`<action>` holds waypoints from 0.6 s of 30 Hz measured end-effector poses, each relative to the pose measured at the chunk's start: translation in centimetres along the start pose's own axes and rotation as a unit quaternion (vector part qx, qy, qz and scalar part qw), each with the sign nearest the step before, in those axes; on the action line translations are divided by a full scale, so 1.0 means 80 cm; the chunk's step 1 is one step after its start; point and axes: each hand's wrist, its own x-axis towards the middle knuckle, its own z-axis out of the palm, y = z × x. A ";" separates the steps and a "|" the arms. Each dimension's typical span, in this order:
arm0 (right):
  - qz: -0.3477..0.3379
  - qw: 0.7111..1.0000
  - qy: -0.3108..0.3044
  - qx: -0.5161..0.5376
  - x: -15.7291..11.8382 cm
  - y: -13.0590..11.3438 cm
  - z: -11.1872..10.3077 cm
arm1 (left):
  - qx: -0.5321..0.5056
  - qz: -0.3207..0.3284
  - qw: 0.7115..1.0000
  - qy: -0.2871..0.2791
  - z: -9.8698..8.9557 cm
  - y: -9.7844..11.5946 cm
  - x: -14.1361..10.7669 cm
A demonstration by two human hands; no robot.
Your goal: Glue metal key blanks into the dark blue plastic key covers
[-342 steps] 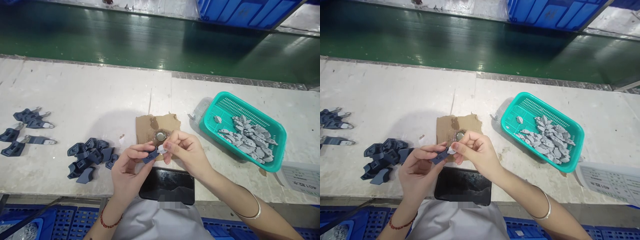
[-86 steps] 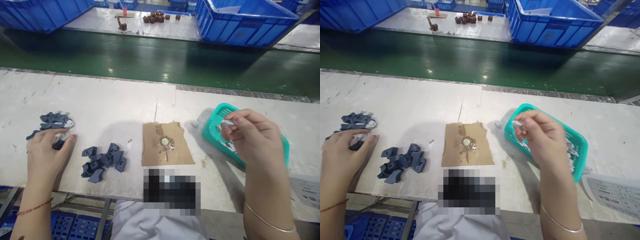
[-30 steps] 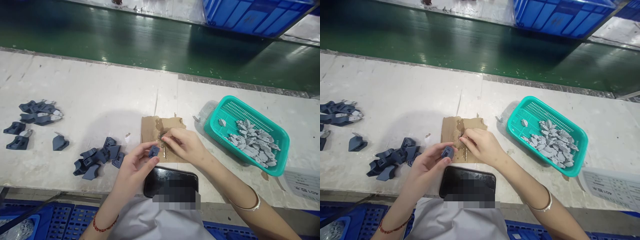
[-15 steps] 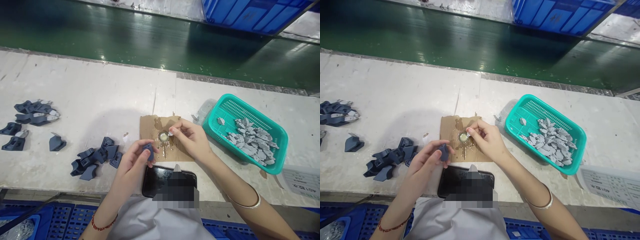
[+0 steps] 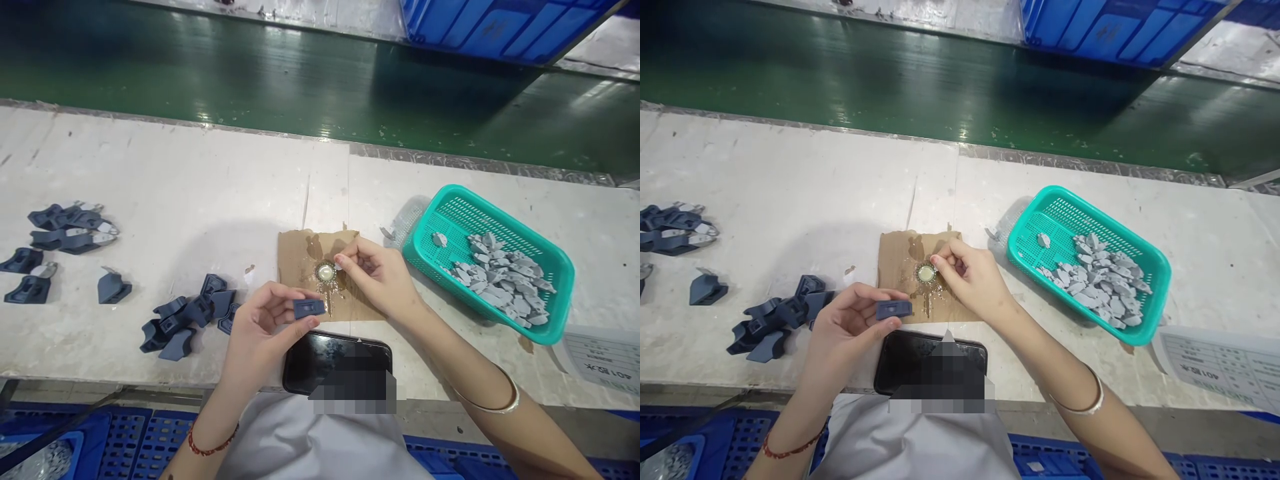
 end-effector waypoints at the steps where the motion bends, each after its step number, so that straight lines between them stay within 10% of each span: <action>1: -0.001 1.000 0.002 0.001 0.000 0.000 0.000 | -0.010 0.001 1.000 -0.008 0.000 -0.001 0.000; 9: 0.029 0.989 0.045 0.139 -0.002 -0.012 -0.001 | 0.038 0.030 0.999 -0.025 -0.003 -0.016 -0.003; 18: 0.194 0.892 -0.039 0.406 -0.026 -0.039 0.030 | 0.263 0.192 0.943 0.063 0.001 -0.032 -0.008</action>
